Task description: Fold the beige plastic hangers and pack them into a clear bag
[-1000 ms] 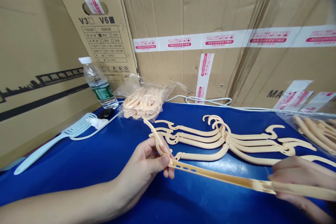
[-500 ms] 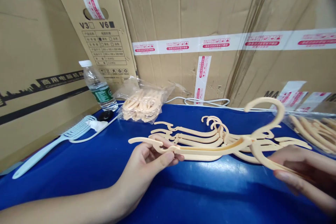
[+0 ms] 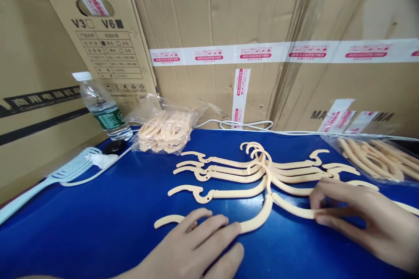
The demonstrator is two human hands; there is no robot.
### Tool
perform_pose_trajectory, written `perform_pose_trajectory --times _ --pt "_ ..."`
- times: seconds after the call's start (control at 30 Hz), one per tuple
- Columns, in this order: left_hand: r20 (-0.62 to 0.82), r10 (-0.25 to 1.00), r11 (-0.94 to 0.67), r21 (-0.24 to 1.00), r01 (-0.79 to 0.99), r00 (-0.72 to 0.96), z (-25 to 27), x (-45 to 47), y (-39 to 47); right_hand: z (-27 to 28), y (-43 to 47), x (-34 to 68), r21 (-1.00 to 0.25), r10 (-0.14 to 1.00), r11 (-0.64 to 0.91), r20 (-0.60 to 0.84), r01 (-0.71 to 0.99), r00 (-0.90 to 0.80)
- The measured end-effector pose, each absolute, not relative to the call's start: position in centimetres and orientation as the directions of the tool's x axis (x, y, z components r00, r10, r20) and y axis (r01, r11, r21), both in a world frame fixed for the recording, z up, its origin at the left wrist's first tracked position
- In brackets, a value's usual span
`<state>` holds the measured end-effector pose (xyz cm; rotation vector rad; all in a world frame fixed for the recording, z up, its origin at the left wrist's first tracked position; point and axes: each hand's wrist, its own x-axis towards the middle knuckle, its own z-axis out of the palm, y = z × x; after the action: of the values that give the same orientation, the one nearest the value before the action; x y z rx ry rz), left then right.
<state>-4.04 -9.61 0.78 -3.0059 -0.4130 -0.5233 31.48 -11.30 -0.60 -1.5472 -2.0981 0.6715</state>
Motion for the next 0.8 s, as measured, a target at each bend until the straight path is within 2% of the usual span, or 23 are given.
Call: perform_pose_trajectory --times 0.1,0.2,0.33,0.53,0.6,0.67,0.73,0.8 --pt "0.28 0.237 -0.936 -0.19 0.296 0.93 0.4 -4.2 -8.9 0.0 -11.1 31.3 -0.45 0.924 0.377 0.124 0.81 -0.361" --pt "0.22 0.3 -0.904 -0.246 0.35 0.928 0.2 -4.1 -8.4 0.4 -10.7 31.1 -0.368 0.906 0.424 0.176 0.828 -0.386" --pt "0.165 0.44 -0.869 -0.17 0.465 0.883 0.5 -3.8 -7.9 0.3 -10.3 30.8 -0.317 0.896 0.43 0.265 0.845 -0.357" --pt "0.13 0.513 -0.855 -0.009 0.518 0.849 0.6 -3.4 -7.0 -0.7 -10.4 30.1 -0.107 0.836 0.436 0.416 0.894 -0.358" --pt "0.14 0.531 -0.845 0.006 0.535 0.836 0.2 -3.1 -6.8 -1.3 -10.2 29.9 -0.026 0.84 0.41 0.399 0.912 -0.367" --pt "0.162 0.569 -0.818 0.013 0.574 0.807 -0.3 -2.6 -6.3 -1.9 -9.9 29.8 0.018 0.879 0.372 0.314 0.928 -0.359" --pt "0.186 0.626 -0.774 0.028 0.633 0.757 -0.8 -2.0 -5.5 -2.1 -9.3 29.7 0.024 0.921 0.343 0.186 0.939 -0.341" --pt "0.15 0.654 -0.755 0.067 0.652 0.742 -1.0 -1.4 -4.2 -2.1 -8.3 29.7 0.016 0.944 0.314 0.097 0.949 -0.314"
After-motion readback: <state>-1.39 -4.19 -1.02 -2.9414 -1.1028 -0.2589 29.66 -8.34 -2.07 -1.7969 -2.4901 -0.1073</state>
